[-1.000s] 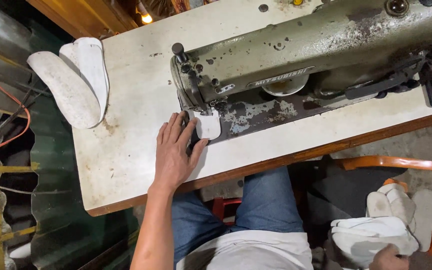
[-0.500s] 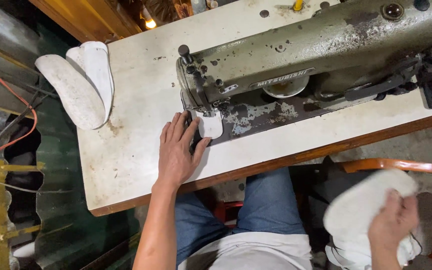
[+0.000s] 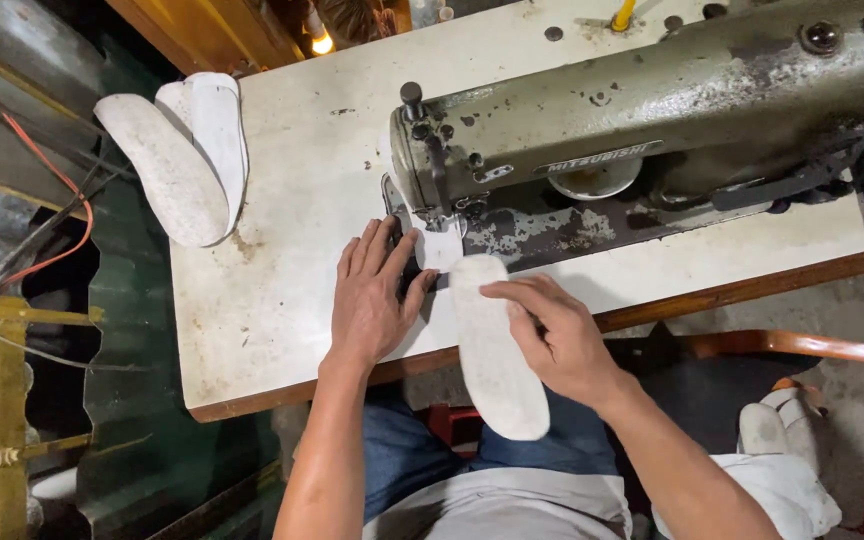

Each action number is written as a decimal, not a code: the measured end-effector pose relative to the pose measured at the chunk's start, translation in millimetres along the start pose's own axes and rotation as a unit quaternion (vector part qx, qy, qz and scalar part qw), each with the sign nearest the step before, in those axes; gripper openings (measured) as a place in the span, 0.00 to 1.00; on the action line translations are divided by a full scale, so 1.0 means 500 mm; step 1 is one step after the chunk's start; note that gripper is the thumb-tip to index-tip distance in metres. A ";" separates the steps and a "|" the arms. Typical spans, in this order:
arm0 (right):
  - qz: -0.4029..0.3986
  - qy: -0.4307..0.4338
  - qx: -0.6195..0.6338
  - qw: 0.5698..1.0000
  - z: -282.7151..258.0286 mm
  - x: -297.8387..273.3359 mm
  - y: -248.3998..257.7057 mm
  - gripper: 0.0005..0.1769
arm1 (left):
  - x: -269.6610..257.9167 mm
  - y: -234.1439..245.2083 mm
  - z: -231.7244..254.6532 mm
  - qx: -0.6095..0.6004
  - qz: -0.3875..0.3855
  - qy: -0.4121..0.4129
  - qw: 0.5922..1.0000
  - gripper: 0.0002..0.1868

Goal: Sewing and assembling shoe insoles using an industrial sewing machine at a stitching station.

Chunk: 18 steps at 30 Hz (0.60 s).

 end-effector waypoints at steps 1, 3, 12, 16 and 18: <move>-0.002 -0.001 0.001 1.000 0.017 0.010 -0.003 0.16 | 0.000 0.002 -0.001 -0.001 -0.001 0.002 1.000 0.30; -0.063 0.059 -0.050 0.995 0.030 0.026 -0.028 0.23 | 0.001 0.003 0.002 -0.005 -0.009 0.003 1.000 0.30; 0.017 0.164 -0.162 0.973 0.050 0.035 -0.023 0.22 | 0.003 0.010 0.007 -0.008 -0.001 -0.003 1.000 0.29; -0.007 0.156 -0.151 0.976 0.038 0.039 -0.024 0.19 | 0.002 0.013 0.010 -0.006 0.006 -0.009 1.000 0.29; -0.035 0.074 -0.047 0.996 0.035 0.056 -0.019 0.16 | 0.003 0.013 0.009 -0.010 0.014 -0.012 1.000 0.29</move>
Point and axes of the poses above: each hand's wrist, its own x-axis towards the middle knuckle, its own y-axis out of the back of the hand, z = x × y, the point moved 9 cm from there along x, towards the middle knuckle, and after that the axes turned 5 degrees about x, right-handed, at the moved point
